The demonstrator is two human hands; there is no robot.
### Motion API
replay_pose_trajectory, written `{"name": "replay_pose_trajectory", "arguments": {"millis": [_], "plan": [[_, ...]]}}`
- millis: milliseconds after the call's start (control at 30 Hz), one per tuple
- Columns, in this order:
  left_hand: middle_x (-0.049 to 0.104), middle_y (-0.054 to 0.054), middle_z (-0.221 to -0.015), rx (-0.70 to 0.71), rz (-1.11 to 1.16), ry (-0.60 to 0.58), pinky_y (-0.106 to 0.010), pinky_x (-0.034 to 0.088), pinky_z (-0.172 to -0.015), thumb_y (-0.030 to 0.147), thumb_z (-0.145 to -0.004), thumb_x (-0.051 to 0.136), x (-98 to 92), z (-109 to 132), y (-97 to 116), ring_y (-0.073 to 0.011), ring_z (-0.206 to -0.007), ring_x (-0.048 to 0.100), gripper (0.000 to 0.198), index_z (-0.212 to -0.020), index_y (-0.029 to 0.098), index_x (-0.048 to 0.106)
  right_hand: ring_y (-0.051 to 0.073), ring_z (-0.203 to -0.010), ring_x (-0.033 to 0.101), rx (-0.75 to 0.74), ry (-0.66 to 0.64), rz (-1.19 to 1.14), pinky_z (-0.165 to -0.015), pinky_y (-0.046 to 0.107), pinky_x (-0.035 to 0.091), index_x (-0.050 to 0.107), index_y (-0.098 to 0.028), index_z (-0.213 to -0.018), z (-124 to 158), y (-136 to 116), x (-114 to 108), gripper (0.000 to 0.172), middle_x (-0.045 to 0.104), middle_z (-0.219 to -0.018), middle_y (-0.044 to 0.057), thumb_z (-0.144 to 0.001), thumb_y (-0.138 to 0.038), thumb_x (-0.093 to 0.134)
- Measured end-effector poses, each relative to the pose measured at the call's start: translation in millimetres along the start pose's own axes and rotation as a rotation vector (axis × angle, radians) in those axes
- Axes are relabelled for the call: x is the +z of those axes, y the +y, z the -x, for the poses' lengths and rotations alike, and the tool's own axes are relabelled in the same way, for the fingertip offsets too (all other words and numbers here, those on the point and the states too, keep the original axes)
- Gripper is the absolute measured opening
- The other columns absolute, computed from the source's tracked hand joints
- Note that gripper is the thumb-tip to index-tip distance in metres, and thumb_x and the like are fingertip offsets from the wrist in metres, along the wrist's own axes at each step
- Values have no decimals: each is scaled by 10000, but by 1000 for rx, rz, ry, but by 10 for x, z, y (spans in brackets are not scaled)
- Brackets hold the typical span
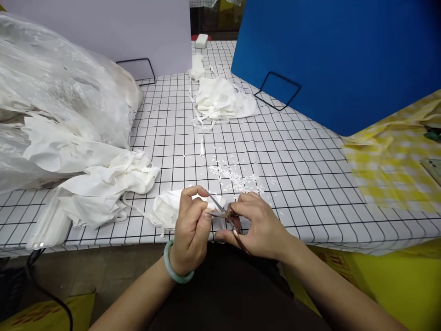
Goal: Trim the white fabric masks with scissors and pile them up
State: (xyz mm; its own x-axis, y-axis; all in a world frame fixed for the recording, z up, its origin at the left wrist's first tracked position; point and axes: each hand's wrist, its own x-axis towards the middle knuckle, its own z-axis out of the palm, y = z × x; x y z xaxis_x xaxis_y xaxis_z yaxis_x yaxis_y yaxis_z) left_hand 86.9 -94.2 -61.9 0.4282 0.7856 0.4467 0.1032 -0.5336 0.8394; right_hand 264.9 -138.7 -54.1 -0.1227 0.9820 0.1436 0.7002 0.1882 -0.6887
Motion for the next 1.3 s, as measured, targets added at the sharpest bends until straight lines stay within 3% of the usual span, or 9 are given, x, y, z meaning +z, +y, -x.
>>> {"name": "replay_pose_trajectory", "arguments": {"millis": [133,367,633,900,1133,1300], "plan": [[495,-60,-800,20,5,-33,-402,453,-914,117,-1014,354,9,4,-8,-244,-1090,450,251,-870,206,539,144,-560,472,-16,9,0,-643,331,380,479,-213,-571,-8,-13,-9,533,509,-539,-12,-812,-640,689],[526,-92,-988,26,-19,-28,-391,467,-901,143,-1019,371,33,11,-17,-239,-1096,469,241,-885,196,564,139,-566,467,-11,-11,4,-640,317,375,453,-207,-551,-26,-18,-28,557,506,-548,-8,-824,-642,669],[515,-86,-972,69,-44,-50,-389,465,-908,124,-1015,365,41,2,-17,-234,-1077,469,253,-930,186,596,132,-559,450,-16,-11,7,-645,305,373,438,-200,-538,-12,-17,-17,584,481,-529,-15,-850,-651,639],[509,-69,-943,112,-61,-68,-346,460,-903,34,-973,385,101,-36,-35,-211,-1075,456,228,-876,177,534,120,-528,437,4,46,42,-619,281,371,452,-196,-535,56,44,7,583,483,-503,-20,-873,-636,634],[524,-66,-851,140,-16,-198,-356,462,-893,14,-963,396,267,-133,-124,-229,-1090,456,235,-873,174,543,106,-479,406,144,148,84,-574,267,374,404,-202,-509,251,238,42,618,455,-464,-23,-870,-652,627],[533,-70,-851,102,19,-229,-360,475,-900,61,-988,406,385,-164,-186,-234,-1118,477,219,-903,173,575,109,-473,423,360,114,6,-489,248,354,420,-199,-493,294,410,28,633,460,-463,-22,-830,-689,637]]}}
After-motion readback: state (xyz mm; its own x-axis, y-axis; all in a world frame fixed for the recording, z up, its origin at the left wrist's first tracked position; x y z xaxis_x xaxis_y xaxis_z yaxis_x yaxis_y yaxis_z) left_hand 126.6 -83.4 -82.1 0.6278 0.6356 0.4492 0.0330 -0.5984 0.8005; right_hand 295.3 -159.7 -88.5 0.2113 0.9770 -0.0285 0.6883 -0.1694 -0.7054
